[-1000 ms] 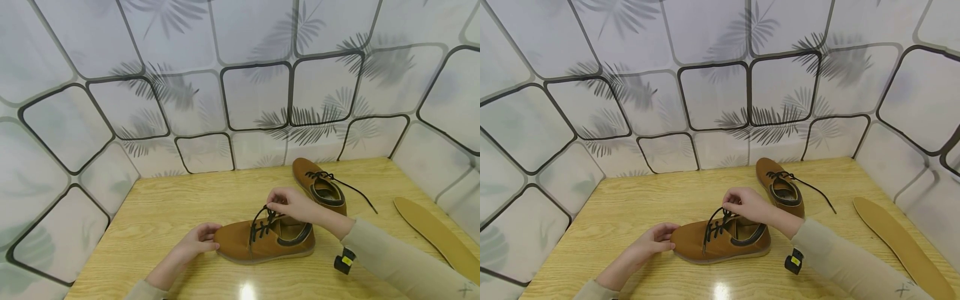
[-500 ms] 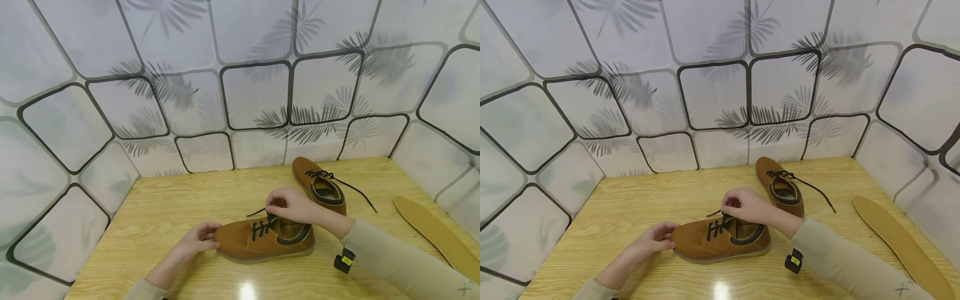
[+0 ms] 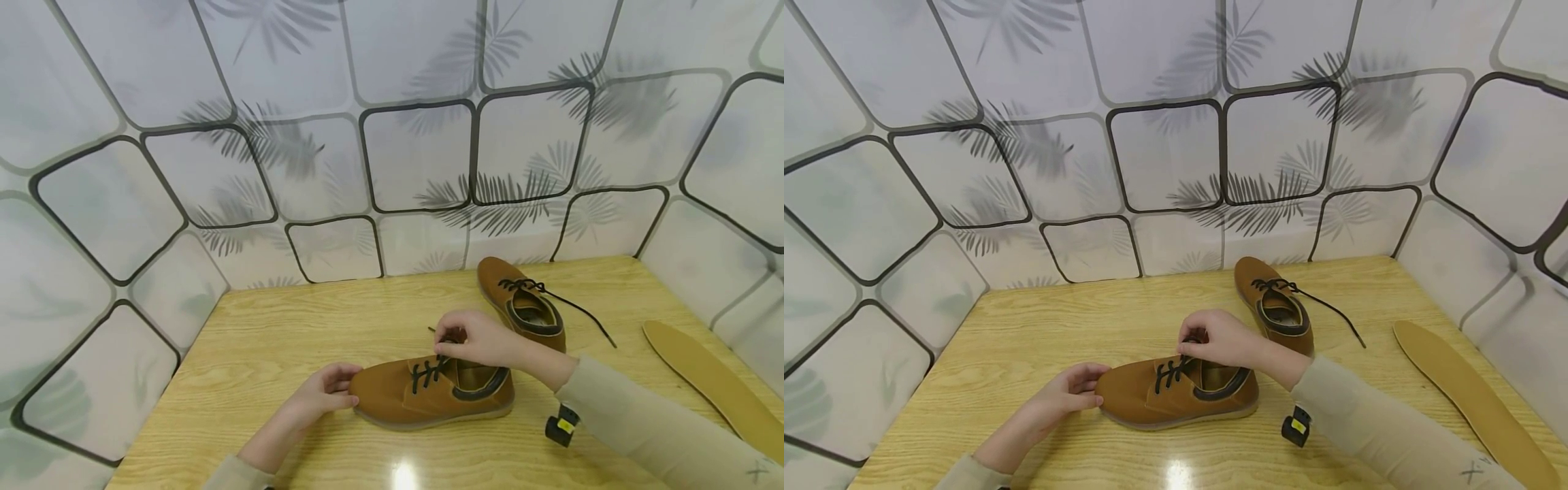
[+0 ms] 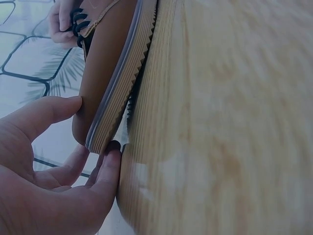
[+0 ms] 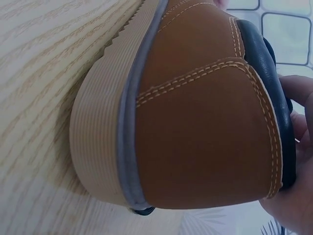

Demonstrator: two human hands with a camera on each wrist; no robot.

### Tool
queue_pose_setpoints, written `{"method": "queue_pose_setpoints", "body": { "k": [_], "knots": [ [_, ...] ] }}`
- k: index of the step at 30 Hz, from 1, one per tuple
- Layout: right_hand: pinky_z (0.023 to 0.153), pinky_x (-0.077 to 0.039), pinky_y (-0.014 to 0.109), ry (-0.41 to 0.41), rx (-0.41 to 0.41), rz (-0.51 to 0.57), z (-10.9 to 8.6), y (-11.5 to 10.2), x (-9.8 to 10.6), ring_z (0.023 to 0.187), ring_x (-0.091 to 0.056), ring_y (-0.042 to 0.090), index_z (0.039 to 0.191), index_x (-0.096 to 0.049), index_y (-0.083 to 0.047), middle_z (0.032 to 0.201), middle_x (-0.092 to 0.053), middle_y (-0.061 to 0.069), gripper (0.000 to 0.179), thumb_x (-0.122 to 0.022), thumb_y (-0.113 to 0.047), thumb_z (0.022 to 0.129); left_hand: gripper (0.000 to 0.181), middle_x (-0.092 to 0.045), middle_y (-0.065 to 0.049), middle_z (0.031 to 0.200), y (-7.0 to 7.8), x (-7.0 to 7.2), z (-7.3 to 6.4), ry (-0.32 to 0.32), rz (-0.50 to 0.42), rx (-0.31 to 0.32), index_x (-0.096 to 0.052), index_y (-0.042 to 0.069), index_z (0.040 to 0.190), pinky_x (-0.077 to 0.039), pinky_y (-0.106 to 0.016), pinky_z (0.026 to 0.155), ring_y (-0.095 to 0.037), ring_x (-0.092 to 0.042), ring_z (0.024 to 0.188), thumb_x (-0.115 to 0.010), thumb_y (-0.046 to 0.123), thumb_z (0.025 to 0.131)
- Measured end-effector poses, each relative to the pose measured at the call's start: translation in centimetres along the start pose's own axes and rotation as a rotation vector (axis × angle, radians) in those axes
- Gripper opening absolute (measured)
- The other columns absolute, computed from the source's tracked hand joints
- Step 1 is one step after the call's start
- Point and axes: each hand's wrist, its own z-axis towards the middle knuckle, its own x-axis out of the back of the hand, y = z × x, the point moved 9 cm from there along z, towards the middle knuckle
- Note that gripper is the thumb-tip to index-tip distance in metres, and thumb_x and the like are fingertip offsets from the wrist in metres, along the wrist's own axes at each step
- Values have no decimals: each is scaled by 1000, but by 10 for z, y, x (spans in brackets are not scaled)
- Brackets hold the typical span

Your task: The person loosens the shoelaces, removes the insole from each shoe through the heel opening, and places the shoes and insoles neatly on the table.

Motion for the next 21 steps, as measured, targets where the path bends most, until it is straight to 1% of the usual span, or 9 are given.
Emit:
{"method": "queue_pose_setpoints", "body": {
  "k": [6,10,15,18,21],
  "knots": [
    [67,-51,23,10,-48,61,1,5,2,72,-56,1,97,-75,-9,88,-72,0,6,-71,-9,101,62,-55,-22,147,0,0,-1,1,6,-3,-43,-11,151,-53,-22,98,-17,-61,119,-70,8,99],
    [70,-53,24,27,-70,110,1,7,4,77,-60,3,99,-74,-4,91,-73,4,8,-69,-9,103,62,-55,-22,147,1,0,-1,2,8,-7,-43,-11,151,-53,-22,98,-17,-60,119,-70,7,99],
    [72,-53,24,55,-93,149,0,9,7,80,-61,6,100,-71,-1,93,-72,9,12,-65,-10,106,61,-56,-22,145,1,1,0,9,9,-9,-44,-12,150,-53,-21,97,-16,-60,118,-71,6,98],
    [73,-53,25,72,-115,158,-1,11,9,81,-60,8,101,-71,0,94,-71,9,14,-64,-11,107,61,-57,-22,145,0,1,0,9,8,-8,-44,-12,150,-53,-22,97,-16,-61,117,-71,6,98],
    [73,-53,25,78,-114,154,-1,11,10,81,-60,8,101,-71,-1,93,-70,7,14,-64,-11,107,61,-57,-21,145,-1,1,1,7,4,-5,-44,-11,150,-53,-22,97,-16,-62,118,-71,7,98]
  ]
}}
